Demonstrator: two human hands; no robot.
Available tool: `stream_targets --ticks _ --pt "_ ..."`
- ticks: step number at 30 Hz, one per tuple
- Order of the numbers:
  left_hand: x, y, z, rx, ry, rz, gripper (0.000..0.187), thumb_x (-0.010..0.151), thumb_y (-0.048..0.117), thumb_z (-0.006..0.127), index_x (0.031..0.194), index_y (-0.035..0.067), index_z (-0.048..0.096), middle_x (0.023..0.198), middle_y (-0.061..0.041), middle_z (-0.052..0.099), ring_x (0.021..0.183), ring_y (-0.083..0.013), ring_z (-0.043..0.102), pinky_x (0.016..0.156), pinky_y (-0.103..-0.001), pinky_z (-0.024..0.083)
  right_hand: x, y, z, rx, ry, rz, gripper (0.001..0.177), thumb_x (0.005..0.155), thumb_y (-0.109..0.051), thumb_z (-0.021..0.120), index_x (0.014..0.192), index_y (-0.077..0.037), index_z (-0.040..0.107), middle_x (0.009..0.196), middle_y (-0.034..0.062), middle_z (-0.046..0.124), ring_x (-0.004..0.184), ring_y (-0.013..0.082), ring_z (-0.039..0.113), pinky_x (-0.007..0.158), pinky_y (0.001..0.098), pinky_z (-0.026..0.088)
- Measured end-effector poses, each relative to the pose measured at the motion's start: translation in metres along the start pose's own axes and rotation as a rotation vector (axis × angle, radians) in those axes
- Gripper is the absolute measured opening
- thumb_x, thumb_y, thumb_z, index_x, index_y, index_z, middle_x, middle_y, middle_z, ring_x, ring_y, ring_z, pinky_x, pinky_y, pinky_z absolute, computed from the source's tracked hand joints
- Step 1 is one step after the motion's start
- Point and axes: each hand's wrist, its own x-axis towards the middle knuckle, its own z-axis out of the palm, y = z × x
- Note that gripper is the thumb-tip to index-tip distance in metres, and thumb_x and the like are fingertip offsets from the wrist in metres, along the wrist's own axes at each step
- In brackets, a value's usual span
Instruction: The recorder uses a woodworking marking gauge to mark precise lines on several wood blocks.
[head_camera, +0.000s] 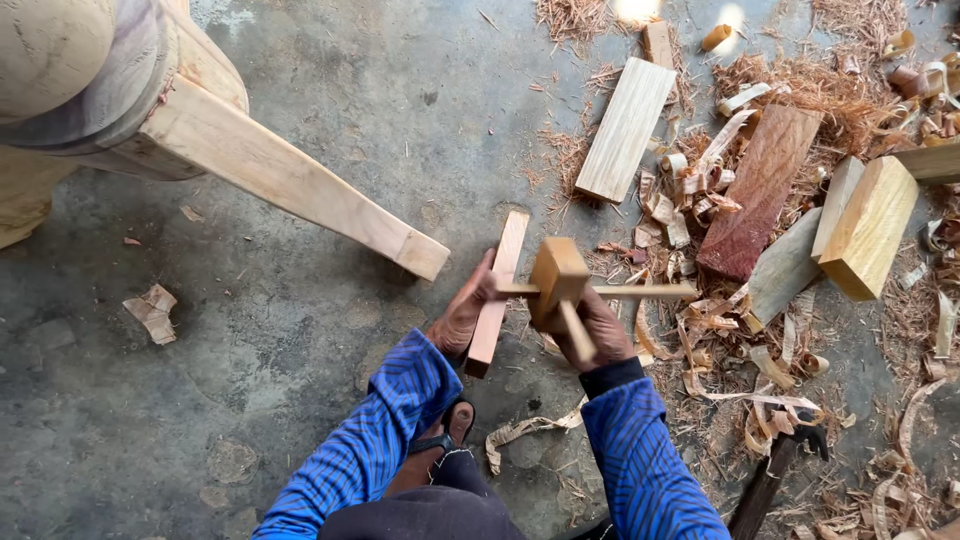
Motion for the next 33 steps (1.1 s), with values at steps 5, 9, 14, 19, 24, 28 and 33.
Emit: stream_targets --ticks 5,9,14,19,24,28,33 --pt "-0.007 -0.002 0.014 -0.587 -0.041 -0.036 0.12 0.083 0.091 0.031 0.165 0.005 0.02 0.156 -0.01 0.05 0.138 -0.0198 0.052 0.112 -0.031 0.043 -0.026 -0.014 0.061 0.148 -0.182 -0.392 0.062 0.092 -0.035 0.072 0.144 -0.005 0.052 0.146 0.01 0.059 0.137 0.0251 0.05 0.118 0.0407 0.038" --pt "0.002 -0.02 0.019 -0.334 0.203 0.073 0.094 0.101 0.074 0.035 0.164 0.005 0.035 0.149 -0.013 0.056 0.129 -0.0195 0.056 0.108 -0.032 0.046 -0.017 0.008 0.079 0.241 -0.18 -0.455 0.064 0.091 -0.039 0.073 0.142 -0.003 0.055 0.146 0.0119 0.061 0.139 0.0276 0.05 0.121 0.0451 0.036" --pt "0.004 -0.014 0.023 -0.394 0.219 0.013 0.079 0.101 0.055 0.052 0.164 0.012 0.031 0.146 -0.006 0.056 0.126 -0.0162 0.055 0.105 -0.032 0.045 -0.012 0.02 0.079 0.271 0.123 -0.466 0.06 0.086 -0.043 0.081 0.131 -0.007 0.064 0.132 0.0063 0.067 0.131 0.0247 0.057 0.119 0.0436 0.039" --pt "0.0 -0.002 0.016 -0.46 0.208 -0.066 0.085 0.096 0.057 0.053 0.164 0.014 0.025 0.145 -0.007 0.055 0.126 -0.0166 0.055 0.105 -0.033 0.046 -0.032 0.005 0.099 0.318 0.113 -0.323 0.047 0.087 -0.036 0.084 0.121 -0.01 0.065 0.126 0.0057 0.068 0.126 0.0232 0.061 0.12 0.0417 0.043" --pt "0.001 -0.023 0.002 -0.447 0.159 -0.03 0.087 0.096 0.056 0.055 0.163 0.015 0.019 0.148 -0.009 0.05 0.128 -0.0189 0.054 0.106 -0.034 0.046 -0.036 -0.006 0.169 0.429 0.226 -0.191 0.051 0.082 -0.043 0.08 0.116 -0.007 0.068 0.116 0.01 0.072 0.115 0.0259 0.066 0.109 0.0429 0.051" --pt "-0.004 -0.019 -0.01 -0.459 0.23 -0.033 0.084 0.1 0.052 0.055 0.165 0.011 0.023 0.15 -0.008 0.051 0.131 -0.0185 0.053 0.107 -0.032 0.045 -0.033 0.015 0.177 0.353 0.26 -0.244 0.051 0.083 -0.04 0.075 0.118 -0.004 0.066 0.111 0.0128 0.072 0.108 0.0293 0.068 0.101 0.0448 0.054" --pt "-0.001 -0.02 -0.029 -0.626 0.187 -0.029 0.082 0.1 0.05 0.054 0.164 0.012 0.022 0.141 -0.014 0.055 0.123 -0.0228 0.057 0.103 -0.037 0.049 -0.034 0.038 0.194 0.244 0.13 -0.314 0.049 0.088 -0.029 0.072 0.127 0.0 0.062 0.118 0.0129 0.07 0.112 0.0275 0.067 0.106 0.0425 0.052"
